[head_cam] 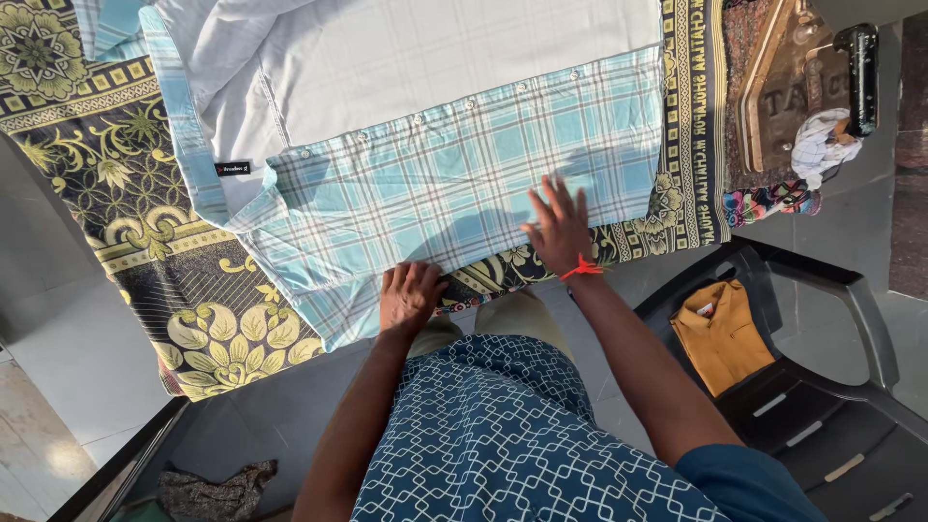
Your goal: The person irons a plaid shirt and a white t-shirt on a patterned surface by hand using an iron, spreading and smoothing the garments.
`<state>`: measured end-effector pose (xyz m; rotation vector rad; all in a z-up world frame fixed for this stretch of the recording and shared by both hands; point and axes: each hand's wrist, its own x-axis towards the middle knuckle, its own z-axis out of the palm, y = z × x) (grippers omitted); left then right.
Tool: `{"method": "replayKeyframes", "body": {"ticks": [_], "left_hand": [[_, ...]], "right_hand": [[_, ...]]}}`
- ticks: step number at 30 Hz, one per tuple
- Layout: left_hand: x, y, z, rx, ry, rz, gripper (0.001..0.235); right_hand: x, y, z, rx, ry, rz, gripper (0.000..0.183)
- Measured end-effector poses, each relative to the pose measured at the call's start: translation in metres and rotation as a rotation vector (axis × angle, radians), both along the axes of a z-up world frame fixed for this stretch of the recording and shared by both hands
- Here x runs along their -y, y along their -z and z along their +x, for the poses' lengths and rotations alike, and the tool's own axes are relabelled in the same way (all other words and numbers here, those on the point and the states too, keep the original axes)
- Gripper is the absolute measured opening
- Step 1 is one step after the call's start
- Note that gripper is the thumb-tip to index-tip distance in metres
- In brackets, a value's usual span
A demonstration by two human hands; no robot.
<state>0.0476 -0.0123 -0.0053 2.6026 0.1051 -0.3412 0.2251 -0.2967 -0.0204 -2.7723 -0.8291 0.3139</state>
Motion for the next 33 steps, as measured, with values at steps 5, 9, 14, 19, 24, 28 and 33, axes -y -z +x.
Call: {"method": "replayKeyframes", "body": {"ticks": [5, 9, 14, 19, 24, 28, 33], "left_hand": [[-0.003, -0.011, -0.005, 0.224, 0.054, 0.088, 0.052], [-0.004, -0.022, -0.01, 0.261, 0.091, 0.15, 0.055], [-0.002, -0.026, -0.005, 0.151, 0.12, 0.184, 0.06], [0.012, -0.021, 0.028, -0.025, 0.047, 0.135, 0.061], [0.032, 0.01, 0.064, -0.191, -0.447, 0.142, 0.079], [0.021, 0.012, 0.041, -0.195, -0.526, 0.211, 0.08], [0.017, 0.013, 0.037, -0.24, -0.506, 0.215, 0.082]], "right_hand": [[-0.055, -0.001, -0.082, -0.161, -0.314, -0.003, 0.076], [0.059, 0.001, -0.041, 0.043, 0.046, -0.154, 0.088], [0.156, -0.019, 0.01, 0.086, 0.452, -0.296, 0.08], [0.074, -0.013, 0.008, 0.092, 0.145, -0.078, 0.081], [-0.012, -0.008, -0.014, -0.083, -0.217, 0.083, 0.078], [0.051, 0.003, 0.047, -0.182, -0.208, -0.092, 0.079], [0.204, -0.047, 0.157, 0.069, 0.274, 0.215, 0.036]]}}
